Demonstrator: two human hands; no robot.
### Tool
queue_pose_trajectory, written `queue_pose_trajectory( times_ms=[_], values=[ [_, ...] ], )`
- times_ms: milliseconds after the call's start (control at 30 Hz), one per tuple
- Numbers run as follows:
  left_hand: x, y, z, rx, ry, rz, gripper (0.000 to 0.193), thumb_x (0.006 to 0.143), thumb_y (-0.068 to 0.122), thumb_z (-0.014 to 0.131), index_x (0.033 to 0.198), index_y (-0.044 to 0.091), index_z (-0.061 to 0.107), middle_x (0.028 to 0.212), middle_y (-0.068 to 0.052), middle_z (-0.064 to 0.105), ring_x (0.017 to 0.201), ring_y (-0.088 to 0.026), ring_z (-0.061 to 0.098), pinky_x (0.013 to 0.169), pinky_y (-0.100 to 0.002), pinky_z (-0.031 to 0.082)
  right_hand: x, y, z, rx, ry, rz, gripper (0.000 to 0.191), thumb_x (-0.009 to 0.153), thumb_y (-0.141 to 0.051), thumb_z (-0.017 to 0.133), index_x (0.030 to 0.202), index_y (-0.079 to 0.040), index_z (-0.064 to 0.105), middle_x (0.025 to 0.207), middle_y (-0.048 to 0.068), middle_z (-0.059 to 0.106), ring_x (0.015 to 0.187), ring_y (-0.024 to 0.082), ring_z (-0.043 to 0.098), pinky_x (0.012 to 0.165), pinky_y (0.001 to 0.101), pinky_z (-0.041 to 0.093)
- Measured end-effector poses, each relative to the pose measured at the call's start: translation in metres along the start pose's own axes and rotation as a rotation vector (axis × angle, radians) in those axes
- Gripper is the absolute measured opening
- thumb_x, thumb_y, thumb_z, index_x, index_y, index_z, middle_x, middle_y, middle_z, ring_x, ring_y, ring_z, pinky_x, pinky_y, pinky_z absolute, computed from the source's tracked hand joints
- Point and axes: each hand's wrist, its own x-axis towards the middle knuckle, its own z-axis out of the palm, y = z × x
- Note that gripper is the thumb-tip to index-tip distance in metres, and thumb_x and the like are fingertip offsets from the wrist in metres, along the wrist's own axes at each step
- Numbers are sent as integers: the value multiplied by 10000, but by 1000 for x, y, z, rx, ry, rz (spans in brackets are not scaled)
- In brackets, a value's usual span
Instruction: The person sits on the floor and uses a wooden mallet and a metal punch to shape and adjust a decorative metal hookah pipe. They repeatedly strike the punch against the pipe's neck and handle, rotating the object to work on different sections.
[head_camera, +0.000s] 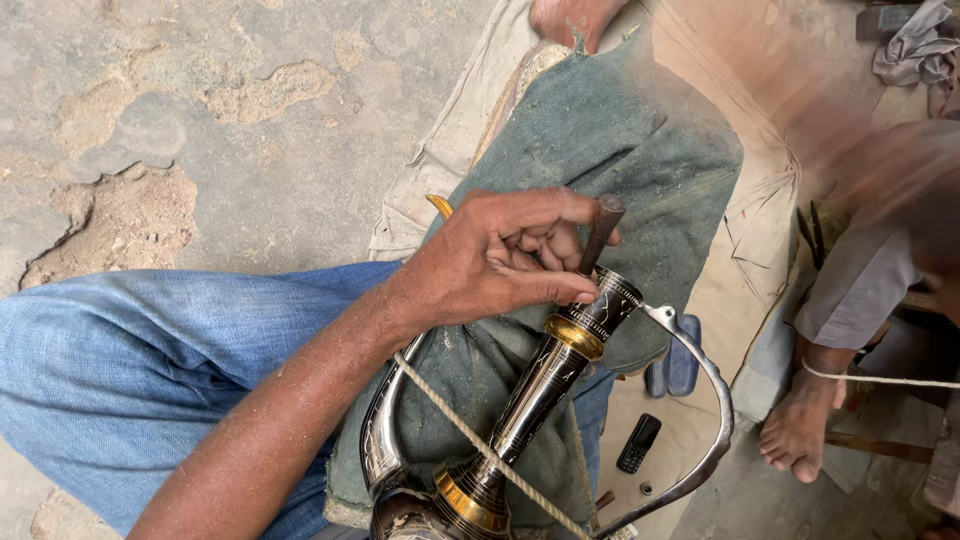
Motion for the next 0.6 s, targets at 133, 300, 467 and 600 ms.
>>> queue_pose_trajectory(
  times_ms=[133,300,467,600],
  values=[
    [-2,0,-1,44,-4,-43,455,915,122,833,1337,54,679,817,-20,669,756,-50,626,647,-220,541,-15,-37,-6,-220,302,221,584,843,-78,748,1400,-27,578,1092,127,638,937,225,635,849,349,507],
    [-1,-1,1,0,0,38,376,938,113,825,1278,54,676,977,-59,742,879,-78,728,722,-224,621,-24,-151,10,-474,959,623,576,810,-54,781,1365,-25,626,1011,130,666,852,228,662,786,345,529],
    [-5,13,3,49,136,85,357,902,85,789,1220,34,636,1119,-101,737,883,-114,763,676,-248,653,-16,-219,75,-352,1461,652,569,778,-31,814,1329,-22,674,930,133,695,768,231,688,722,342,552],
    [-28,40,-6,14,397,-39,327,949,28,746,1240,-5,598,1021,-109,730,925,-151,772,795,-294,674,34,-184,128,158,1765,384,548,816,-75,826,1333,-10,657,942,83,703,790,169,665,735,294,539]
  ],
)
